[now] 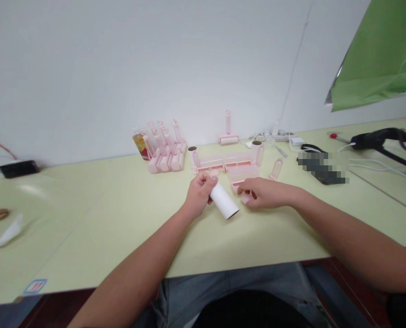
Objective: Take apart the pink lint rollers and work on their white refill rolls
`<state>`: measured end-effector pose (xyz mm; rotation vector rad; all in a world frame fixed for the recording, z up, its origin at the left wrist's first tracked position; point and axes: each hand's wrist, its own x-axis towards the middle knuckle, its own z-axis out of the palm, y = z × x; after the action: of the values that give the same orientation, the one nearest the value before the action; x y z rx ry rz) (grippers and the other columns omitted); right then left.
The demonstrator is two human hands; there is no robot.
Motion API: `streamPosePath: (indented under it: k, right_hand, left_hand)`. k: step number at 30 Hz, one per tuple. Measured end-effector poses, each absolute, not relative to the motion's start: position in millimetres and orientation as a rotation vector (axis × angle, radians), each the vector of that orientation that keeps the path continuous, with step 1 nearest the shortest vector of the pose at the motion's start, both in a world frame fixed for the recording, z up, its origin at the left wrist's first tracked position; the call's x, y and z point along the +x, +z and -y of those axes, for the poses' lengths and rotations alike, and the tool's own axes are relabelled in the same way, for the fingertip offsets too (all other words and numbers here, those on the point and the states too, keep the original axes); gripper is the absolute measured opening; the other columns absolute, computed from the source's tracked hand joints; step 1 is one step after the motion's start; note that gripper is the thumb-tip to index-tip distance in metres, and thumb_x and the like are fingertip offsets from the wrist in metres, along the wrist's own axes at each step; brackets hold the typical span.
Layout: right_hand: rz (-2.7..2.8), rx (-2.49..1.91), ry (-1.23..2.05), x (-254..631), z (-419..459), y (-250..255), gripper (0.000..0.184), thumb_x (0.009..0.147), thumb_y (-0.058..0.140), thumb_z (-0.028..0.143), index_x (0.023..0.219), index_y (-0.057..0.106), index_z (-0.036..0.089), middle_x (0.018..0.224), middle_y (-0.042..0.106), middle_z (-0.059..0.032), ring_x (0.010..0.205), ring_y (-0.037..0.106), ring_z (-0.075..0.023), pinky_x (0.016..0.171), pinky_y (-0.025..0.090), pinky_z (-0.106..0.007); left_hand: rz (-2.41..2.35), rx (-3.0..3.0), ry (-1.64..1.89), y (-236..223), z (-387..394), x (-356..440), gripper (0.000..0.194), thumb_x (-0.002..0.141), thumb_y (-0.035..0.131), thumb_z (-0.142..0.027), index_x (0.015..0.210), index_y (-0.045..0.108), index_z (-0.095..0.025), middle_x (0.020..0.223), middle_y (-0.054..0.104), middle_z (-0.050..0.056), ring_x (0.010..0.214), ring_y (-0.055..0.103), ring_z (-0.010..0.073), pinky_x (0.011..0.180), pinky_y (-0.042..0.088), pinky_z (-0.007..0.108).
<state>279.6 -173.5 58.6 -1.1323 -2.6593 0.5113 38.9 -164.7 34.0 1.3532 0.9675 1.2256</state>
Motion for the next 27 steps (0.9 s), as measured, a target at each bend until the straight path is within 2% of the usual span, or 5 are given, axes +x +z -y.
streamPosePath:
  k: [3, 11, 18, 23, 27]
  right_hand:
    - [2.638, -0.982, 0.542, 278, 174, 64, 0.033, 0.076, 0.060, 0.015, 0.107, 0.070, 0.021, 0.091, 0.065, -0.0056, 0.076, 0.058, -0.0180, 0.069, 0.041, -0.027]
    - [2.348, -0.855, 0.470, 276, 168, 56, 0.027, 0.077, 0.062, 0.017, 0.103, 0.066, 0.020, 0.087, 0.060, -0.0037, 0.075, 0.055, -0.0164, 0.067, 0.043, -0.027]
    - [2.183, -0.764, 0.485, 275, 169, 57, 0.017, 0.078, 0.061, 0.017, 0.094, 0.056, 0.020, 0.088, 0.054, -0.0021, 0.072, 0.055, -0.0142, 0.067, 0.045, -0.027]
    - [2.210, -0.772, 0.403, 275, 166, 55, 0.008, 0.077, 0.061, 0.017, 0.077, 0.053, 0.021, 0.081, 0.055, -0.0026, 0.075, 0.053, -0.0168, 0.068, 0.041, -0.028]
    - [2.268, -0.784, 0.381, 271, 166, 52, 0.014, 0.078, 0.060, 0.016, 0.069, 0.050, 0.020, 0.074, 0.054, -0.0015, 0.070, 0.051, -0.0158, 0.067, 0.039, -0.028]
  left_hand:
    - [-0.979, 1.341, 1.264, 33, 163, 39, 0.045, 0.077, 0.071, -0.057, 0.079, 0.044, -0.020, 0.060, 0.054, -0.005, 0.038, 0.044, 0.0060, 0.031, 0.030, 0.017]
    - [-1.101, 1.169, 1.363, 30, 153, 39, 0.043, 0.080, 0.069, -0.056, 0.094, 0.048, -0.020, 0.060, 0.052, -0.007, 0.039, 0.047, 0.0066, 0.032, 0.031, 0.016]
    - [-1.094, 1.128, 1.326, 26, 149, 35, 0.045, 0.084, 0.062, -0.057, 0.105, 0.061, -0.017, 0.061, 0.053, -0.003, 0.041, 0.050, 0.0082, 0.034, 0.036, 0.018]
    - [-1.085, 1.082, 1.297, 25, 148, 34, 0.046, 0.085, 0.060, -0.057, 0.105, 0.062, -0.016, 0.061, 0.055, -0.002, 0.041, 0.051, 0.0090, 0.035, 0.038, 0.019]
    - [-1.093, 1.054, 1.281, 25, 149, 36, 0.045, 0.086, 0.060, -0.056, 0.104, 0.061, -0.016, 0.062, 0.055, -0.001, 0.042, 0.052, 0.0092, 0.036, 0.040, 0.019]
